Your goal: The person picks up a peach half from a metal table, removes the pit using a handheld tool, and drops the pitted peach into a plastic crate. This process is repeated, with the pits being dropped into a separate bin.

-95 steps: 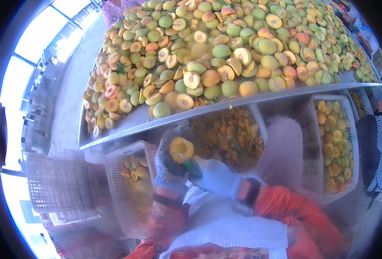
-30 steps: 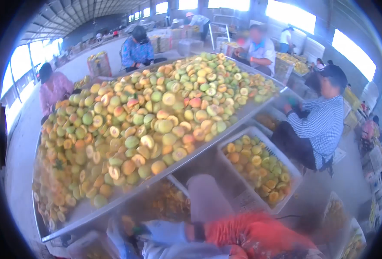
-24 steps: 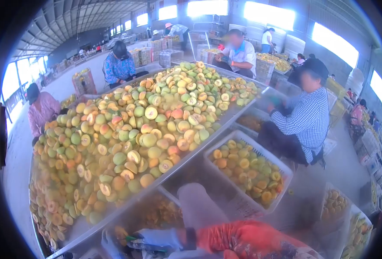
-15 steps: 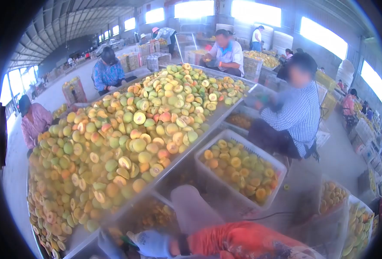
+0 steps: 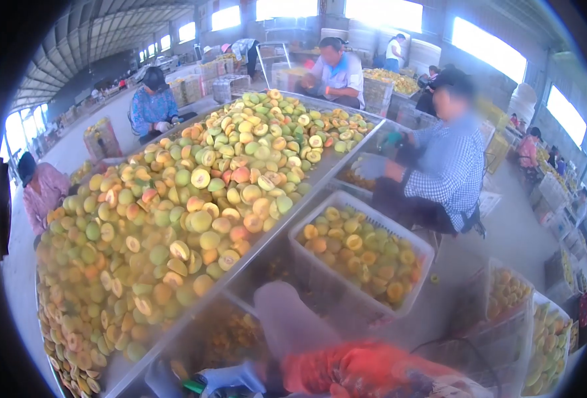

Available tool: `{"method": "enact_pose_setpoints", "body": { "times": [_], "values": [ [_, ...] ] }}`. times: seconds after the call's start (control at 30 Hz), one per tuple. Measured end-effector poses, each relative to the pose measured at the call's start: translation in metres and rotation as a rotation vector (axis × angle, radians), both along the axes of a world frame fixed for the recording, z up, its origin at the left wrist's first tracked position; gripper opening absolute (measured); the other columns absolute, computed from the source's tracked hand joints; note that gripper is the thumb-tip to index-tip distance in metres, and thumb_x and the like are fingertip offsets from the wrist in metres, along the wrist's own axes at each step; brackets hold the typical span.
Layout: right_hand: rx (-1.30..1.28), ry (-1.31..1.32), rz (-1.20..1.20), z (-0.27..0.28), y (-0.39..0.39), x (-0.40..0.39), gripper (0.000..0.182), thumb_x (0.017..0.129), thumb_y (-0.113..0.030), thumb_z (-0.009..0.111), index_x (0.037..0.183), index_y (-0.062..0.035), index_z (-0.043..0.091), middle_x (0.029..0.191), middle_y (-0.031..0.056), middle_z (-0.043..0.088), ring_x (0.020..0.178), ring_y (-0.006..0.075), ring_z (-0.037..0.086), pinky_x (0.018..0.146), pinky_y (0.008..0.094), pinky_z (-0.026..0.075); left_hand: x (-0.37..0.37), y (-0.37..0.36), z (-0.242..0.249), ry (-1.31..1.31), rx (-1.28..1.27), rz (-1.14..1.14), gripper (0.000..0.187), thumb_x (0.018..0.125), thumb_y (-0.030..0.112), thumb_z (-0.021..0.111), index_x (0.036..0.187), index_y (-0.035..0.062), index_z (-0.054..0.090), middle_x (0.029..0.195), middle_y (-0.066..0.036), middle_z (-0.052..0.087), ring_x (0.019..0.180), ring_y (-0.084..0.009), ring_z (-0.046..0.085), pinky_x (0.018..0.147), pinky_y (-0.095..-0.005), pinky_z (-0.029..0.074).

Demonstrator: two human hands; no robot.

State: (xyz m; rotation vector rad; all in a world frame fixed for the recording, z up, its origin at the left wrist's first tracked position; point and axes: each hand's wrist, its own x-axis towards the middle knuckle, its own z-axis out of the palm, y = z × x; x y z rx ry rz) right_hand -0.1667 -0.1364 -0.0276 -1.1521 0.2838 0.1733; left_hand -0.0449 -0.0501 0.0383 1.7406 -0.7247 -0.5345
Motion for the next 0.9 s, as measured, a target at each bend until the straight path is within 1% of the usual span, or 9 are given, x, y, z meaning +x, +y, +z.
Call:
{"method": "enact_pose_setpoints", "body": {
  "times": [0.2,0.3,0.33,0.37,0.4,0.47,0.6,0.7,0.9],
  "values": [
    [0.513,-0.112,-0.052,-0.033,0.004,0.006,0.042,0.080,-0.014,0.064,0.117,0.0005,0.049,0.086,0.0001,0.059,0.055,0.0051,0.051,0.046,0.0198,0.043,0.023,-0.012,-0.067,-0.093,-0.408,0.024,0.030,0.085,0.023,0.056,0.103,-0.0005,0.057,0.095,-0.012,0.062,0.073,-0.0190,0.062,0.059,-0.0305,0.052],
    [0.414,-0.128,-0.041,0.013,-0.021,0.000,0.036,0.082,-0.013,0.063,0.114,0.0007,0.051,0.092,0.0047,0.061,0.064,0.0041,0.055,0.054,0.0173,0.046,0.036,-0.005,-0.057,0.869,-0.511,0.057,0.035,0.092,0.029,0.046,0.115,0.0027,0.053,0.101,-0.009,0.060,0.087,-0.0206,0.061,0.068,-0.0315,0.055],
    [0.255,-0.029,-0.196,0.019,-0.025,-0.001,0.029,0.086,-0.020,0.060,0.108,-0.0032,0.053,0.087,0.0042,0.061,0.065,0.0060,0.056,0.051,0.0175,0.043,0.035,-0.007,-0.054,-0.054,-0.269,-0.008,0.038,0.093,0.029,0.042,0.119,0.0020,0.050,0.107,-0.010,0.057,0.092,-0.0209,0.060,0.073,-0.0338,0.055],
    [-0.341,0.098,-0.258,0.000,-0.030,-0.001,0.025,0.088,-0.019,0.058,0.107,-0.0036,0.053,0.091,0.0053,0.061,0.071,0.0071,0.057,0.057,0.0197,0.044,0.028,-0.002,-0.042,-0.033,-0.238,0.009,0.039,0.093,0.026,0.043,0.123,0.0007,0.046,0.112,-0.011,0.054,0.100,-0.0222,0.056,0.081,-0.0353,0.053],
    [-0.134,0.094,-0.369,-0.010,-0.032,-0.004,0.023,0.088,-0.016,0.058,0.106,-0.0031,0.054,0.089,0.0038,0.060,0.072,0.0075,0.056,0.058,0.0209,0.044,0.033,0.001,-0.052,0.703,-0.507,0.061,0.038,0.093,0.021,0.045,0.124,0.0005,0.044,0.113,-0.011,0.054,0.102,-0.0229,0.056,0.086,-0.0360,0.051],
    [0.079,0.107,-0.470,-0.019,-0.033,-0.002,0.020,0.088,-0.013,0.058,0.104,-0.0026,0.054,0.088,0.0023,0.058,0.073,0.0079,0.056,0.060,0.0221,0.044,0.038,0.007,-0.058,-0.320,-0.183,-0.059,0.041,0.087,0.013,0.055,0.124,0.0004,0.044,0.111,-0.011,0.055,0.101,-0.0234,0.056,0.087,-0.0353,0.050],
    [0.107,0.065,-0.437,-0.012,-0.024,0.004,0.028,0.085,-0.008,0.060,0.110,-0.0044,0.046,0.095,0.0057,0.057,0.078,0.0145,0.059,0.061,0.0290,0.053,0.030,0.007,-0.051,0.169,-0.308,0.049,0.053,0.077,0.009,0.068,0.124,-0.0009,0.043,0.114,-0.012,0.055,0.101,-0.0214,0.057,0.088,-0.0329,0.049],
    [0.220,0.041,-0.443,0.002,-0.018,0.008,0.029,0.080,-0.003,0.066,0.105,-0.0006,0.053,0.092,0.0033,0.059,0.081,0.0076,0.057,0.068,0.0205,0.046,0.032,0.009,-0.043,-0.559,0.192,-0.128,0.052,0.078,0.010,0.068,0.122,-0.0021,0.044,0.119,-0.016,0.053,0.106,-0.0238,0.054,0.089,-0.0361,0.048],
    [0.288,-0.006,-0.493,-0.006,-0.009,0.010,0.030,0.081,-0.006,0.066,0.108,-0.0008,0.052,0.089,0.0008,0.058,0.080,0.0071,0.056,0.067,0.0204,0.046,0.030,0.007,-0.060,0.472,-0.365,-0.048,0.042,0.089,0.026,0.053,0.120,-0.0004,0.046,0.120,-0.016,0.053,0.109,-0.0288,0.052,0.094,-0.0452,0.044]
  ]
}}
